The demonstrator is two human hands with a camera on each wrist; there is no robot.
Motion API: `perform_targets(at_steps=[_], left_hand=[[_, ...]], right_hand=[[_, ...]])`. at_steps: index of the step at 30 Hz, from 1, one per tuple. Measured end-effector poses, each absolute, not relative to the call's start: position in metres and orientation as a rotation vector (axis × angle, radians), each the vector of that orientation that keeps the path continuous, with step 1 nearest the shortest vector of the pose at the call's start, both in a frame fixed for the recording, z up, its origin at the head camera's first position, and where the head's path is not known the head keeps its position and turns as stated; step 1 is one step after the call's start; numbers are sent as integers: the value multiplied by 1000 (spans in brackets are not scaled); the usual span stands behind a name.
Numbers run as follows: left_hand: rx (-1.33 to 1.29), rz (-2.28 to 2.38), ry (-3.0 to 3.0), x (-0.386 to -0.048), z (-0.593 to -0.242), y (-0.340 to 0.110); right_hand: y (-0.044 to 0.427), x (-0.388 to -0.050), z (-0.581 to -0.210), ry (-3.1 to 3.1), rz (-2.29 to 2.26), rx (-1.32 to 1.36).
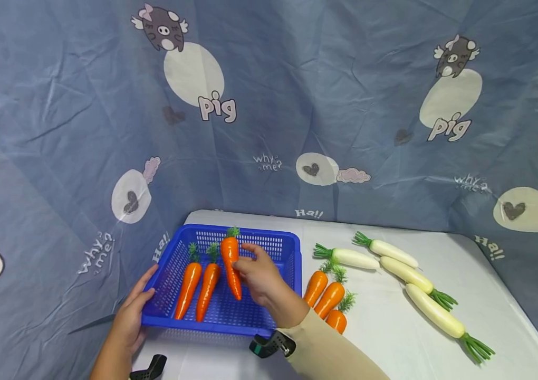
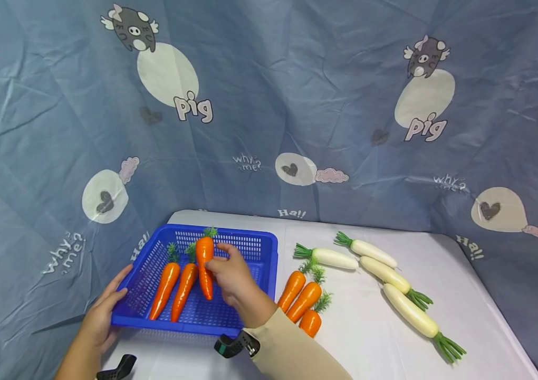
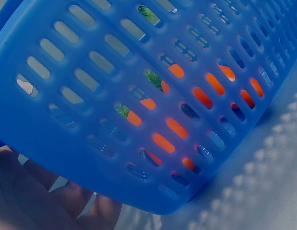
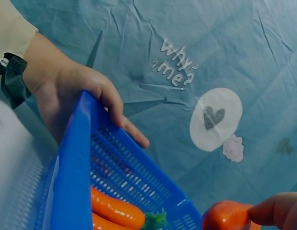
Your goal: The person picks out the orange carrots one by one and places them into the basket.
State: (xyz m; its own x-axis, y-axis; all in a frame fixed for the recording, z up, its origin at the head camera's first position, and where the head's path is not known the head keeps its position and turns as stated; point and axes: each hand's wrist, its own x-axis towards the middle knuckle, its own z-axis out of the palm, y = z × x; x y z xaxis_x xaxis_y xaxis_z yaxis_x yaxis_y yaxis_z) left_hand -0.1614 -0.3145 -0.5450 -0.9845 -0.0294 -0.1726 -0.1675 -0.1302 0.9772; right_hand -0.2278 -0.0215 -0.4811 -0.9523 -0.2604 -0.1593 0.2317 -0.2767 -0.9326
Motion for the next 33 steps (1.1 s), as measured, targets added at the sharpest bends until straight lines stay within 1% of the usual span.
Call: perform_targets(at_steps=[17,25,33], left_hand=[[-122,2344,1958,-161,-548,-317],[-146,2333,1972,-161,-549,-317],[-225,2271,2021,-162,-546,-314]], right_hand=[[-37,-225,-482,1620,-2234,46],[-39,-226,-488,1624,-2226,65],[-41,-228,-493,1643,-2194,98]])
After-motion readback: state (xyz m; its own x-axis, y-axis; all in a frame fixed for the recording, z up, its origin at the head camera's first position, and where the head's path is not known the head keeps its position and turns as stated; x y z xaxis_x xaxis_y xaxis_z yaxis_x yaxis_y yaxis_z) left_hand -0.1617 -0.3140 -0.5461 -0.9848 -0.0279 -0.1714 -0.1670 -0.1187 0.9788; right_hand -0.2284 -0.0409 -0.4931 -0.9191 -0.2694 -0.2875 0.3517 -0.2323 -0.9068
